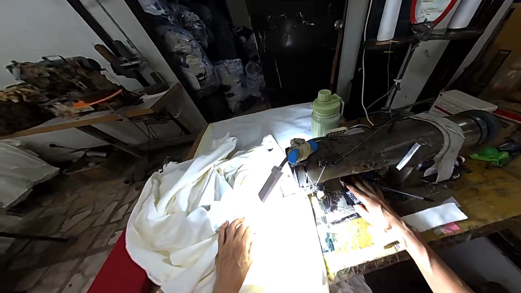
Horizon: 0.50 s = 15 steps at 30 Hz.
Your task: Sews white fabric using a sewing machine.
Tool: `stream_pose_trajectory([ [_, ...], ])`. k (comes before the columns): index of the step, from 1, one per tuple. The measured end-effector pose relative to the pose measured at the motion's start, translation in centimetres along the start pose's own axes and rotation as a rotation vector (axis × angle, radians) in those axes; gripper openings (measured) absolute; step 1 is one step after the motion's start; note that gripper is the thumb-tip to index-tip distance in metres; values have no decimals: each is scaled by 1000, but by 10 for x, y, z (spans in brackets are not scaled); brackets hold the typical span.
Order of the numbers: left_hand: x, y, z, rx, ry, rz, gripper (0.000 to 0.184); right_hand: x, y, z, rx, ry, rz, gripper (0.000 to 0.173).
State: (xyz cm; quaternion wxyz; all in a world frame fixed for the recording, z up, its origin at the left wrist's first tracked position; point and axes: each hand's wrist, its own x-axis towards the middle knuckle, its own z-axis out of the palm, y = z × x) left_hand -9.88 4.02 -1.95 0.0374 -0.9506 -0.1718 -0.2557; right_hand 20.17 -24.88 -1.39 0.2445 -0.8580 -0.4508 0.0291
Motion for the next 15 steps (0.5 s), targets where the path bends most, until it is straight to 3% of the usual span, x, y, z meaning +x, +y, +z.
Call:
stream_pose_trajectory([
  [3,1,0,0,-4,19,-9,32,-2,4,-20,272,284,-35,46],
  [5,0,0,-1,-19,15,-18,32,-8,2,-33,318,455,52,36],
  [7,-1,0,-1,-30,2,-20,30,-18,5,-39,268,517,139,27],
  [11,0,0,-1,-21,1,-13,29,-37,18,-34,145,343,207,15],
  [15,-1,0,-1,-7,3,-15,29,-49,17,-27,59,241,302,16],
])
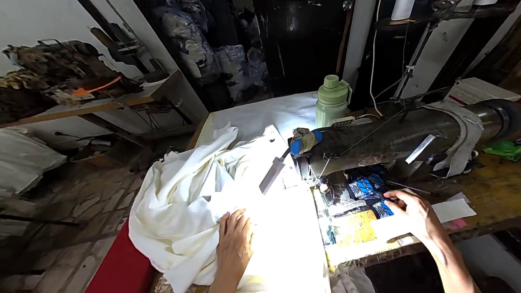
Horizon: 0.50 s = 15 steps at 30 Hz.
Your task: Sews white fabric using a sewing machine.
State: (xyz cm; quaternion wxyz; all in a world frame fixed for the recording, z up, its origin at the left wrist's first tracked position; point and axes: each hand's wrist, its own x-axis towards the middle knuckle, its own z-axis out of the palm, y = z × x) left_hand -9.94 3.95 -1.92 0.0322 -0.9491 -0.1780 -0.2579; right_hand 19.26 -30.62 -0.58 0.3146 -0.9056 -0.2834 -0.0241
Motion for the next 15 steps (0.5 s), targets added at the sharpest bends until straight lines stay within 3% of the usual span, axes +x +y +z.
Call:
stream_pose_trajectory([
  [4,1,0,0,-7,7,6,28,-4,-17,-11,-198,-81,137,27],
  [10,1,0,-1,-7,1,2,28,2,-18,-9,-244,-226,134,14],
  [15,5,4,-8,-11,-66,-13,22,-8,-31,-15,-52,83,-42,5],
])
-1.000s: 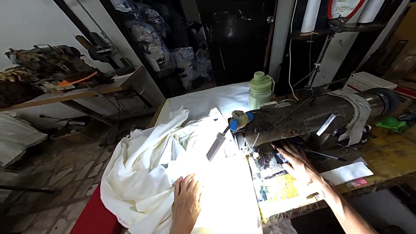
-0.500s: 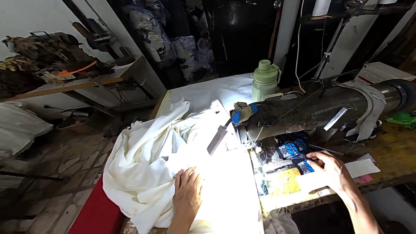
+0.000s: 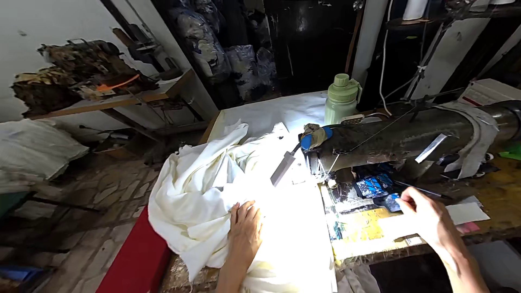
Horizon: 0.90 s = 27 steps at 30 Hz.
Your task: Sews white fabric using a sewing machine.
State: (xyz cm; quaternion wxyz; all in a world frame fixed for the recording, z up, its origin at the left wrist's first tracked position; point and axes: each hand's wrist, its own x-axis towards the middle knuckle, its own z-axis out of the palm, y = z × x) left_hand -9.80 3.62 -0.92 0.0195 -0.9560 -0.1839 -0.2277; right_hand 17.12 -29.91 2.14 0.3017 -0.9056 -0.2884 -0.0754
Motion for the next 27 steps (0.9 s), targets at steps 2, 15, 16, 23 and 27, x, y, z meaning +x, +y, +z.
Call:
stream_pose_trajectory([
  [2,5,13,-19,-114,-71,-43,21,-2,-18,-5,127,105,-57,18],
  [15,21,109,-57,-1629,-357,-521,9,-50,-118,57,558,51,-654,12],
  [16,19,112,-56,-1683,-355,-563,10,-52,-119,60,561,57,-654,12],
  [23,13,121,-49,-1708,-151,-736,11,-66,-120,67,707,-22,-520,20],
  [27,11,119,-45,-1680,-88,-744,10,-65,-118,59,952,-127,-213,31],
])
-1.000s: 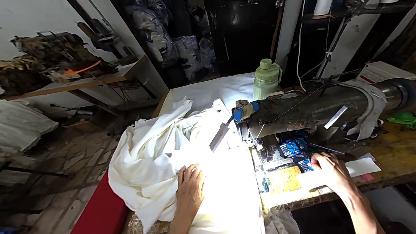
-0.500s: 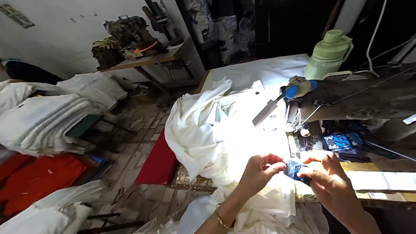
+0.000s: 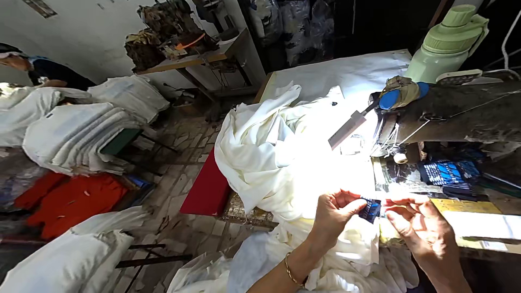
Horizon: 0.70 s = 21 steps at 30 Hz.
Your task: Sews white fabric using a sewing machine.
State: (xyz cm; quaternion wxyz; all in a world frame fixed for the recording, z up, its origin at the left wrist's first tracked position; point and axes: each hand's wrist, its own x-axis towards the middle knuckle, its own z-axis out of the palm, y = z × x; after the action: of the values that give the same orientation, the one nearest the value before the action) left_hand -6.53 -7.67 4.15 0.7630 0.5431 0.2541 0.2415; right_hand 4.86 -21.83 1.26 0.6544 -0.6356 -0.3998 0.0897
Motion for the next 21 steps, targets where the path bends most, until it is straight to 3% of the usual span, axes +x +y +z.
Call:
stream_pose_trajectory([
  [2,1,-3,0,10,-14,19,9,-2,0,5,40,8,62,38],
  [8,1,-10,-6,252,-122,160,19,1,-2,11,140,24,210,30],
  [12,3,-12,-5,192,-91,131,13,3,2,10,251,7,223,39],
  [17,5,-14,-5,189,-85,83,14,3,7,12,264,48,230,37],
  [21,3,-15,-14,315,-267,174,23,6,11,11,258,65,248,34],
])
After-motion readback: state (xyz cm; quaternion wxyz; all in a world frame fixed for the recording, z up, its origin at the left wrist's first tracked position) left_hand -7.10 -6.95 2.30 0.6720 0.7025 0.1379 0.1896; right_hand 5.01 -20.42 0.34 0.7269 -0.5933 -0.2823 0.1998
